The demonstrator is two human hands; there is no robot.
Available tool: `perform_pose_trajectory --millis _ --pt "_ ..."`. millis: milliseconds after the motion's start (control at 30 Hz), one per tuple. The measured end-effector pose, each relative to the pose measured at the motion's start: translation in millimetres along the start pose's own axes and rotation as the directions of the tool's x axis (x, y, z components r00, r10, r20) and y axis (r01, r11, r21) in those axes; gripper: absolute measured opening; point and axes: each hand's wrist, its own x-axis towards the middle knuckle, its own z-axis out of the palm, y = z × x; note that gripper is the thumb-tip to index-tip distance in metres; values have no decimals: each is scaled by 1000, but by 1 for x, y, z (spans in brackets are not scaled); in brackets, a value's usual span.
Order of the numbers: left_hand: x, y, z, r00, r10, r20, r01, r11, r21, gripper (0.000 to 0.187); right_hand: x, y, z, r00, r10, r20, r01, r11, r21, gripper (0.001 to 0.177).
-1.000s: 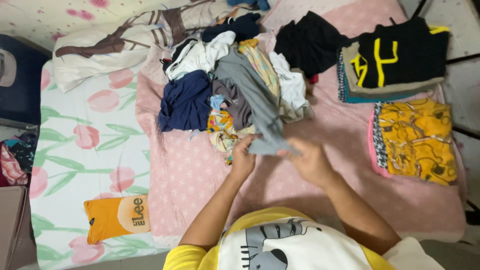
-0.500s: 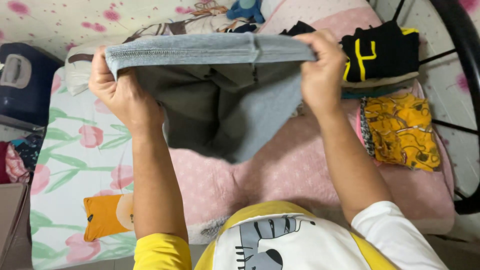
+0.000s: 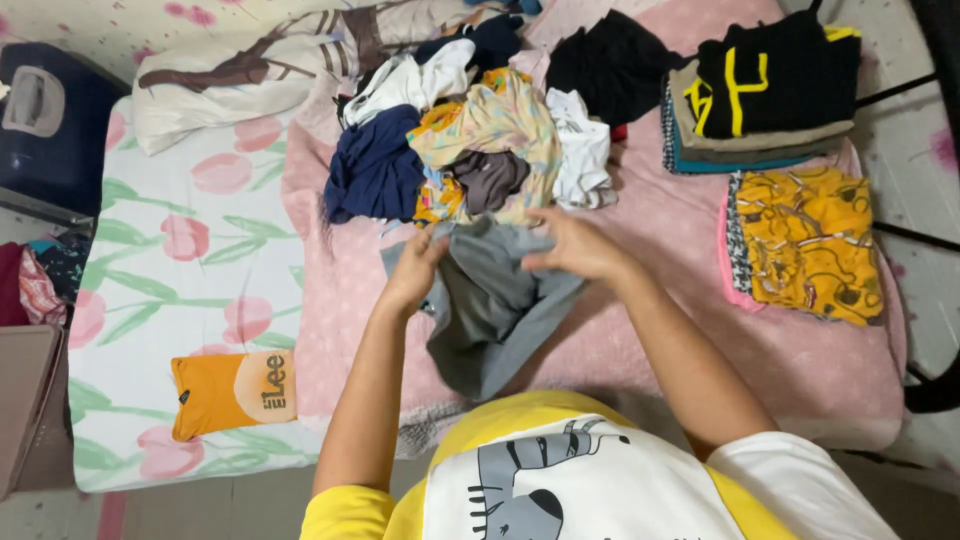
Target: Folding and stacking different pieces of clothing on a bed.
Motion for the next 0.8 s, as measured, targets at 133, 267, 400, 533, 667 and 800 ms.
perform_pose_trajectory --millis 133,267,400,533,667,800 --pt "-4 26 17 981 -50 -188 -6 958 -285 37 -10 -23 23 936 288 200 -185 890 -416 65" --pt "-29 74 26 994 -2 -105 39 933 358 57 -4 52 40 934 356 13 -343 908 -241 37" --pt "-29 7 31 994 -105 23 44 596 802 64 3 71 54 934 356 35 -287 688 667 43" --pt "-6 -62 21 997 -5 -74 37 900 435 39 -7 20 52 955 296 28 -262 791 554 55" --pt "-3 -36 11 945 -128 -303 51 967 -249 31 -6 -18 37 986 27 162 -8 993 -118 67" --pt "-18 -29 7 971 -71 -229 33 986 -164 27 -1 62 43 965 244 93 -210 937 -278 38"
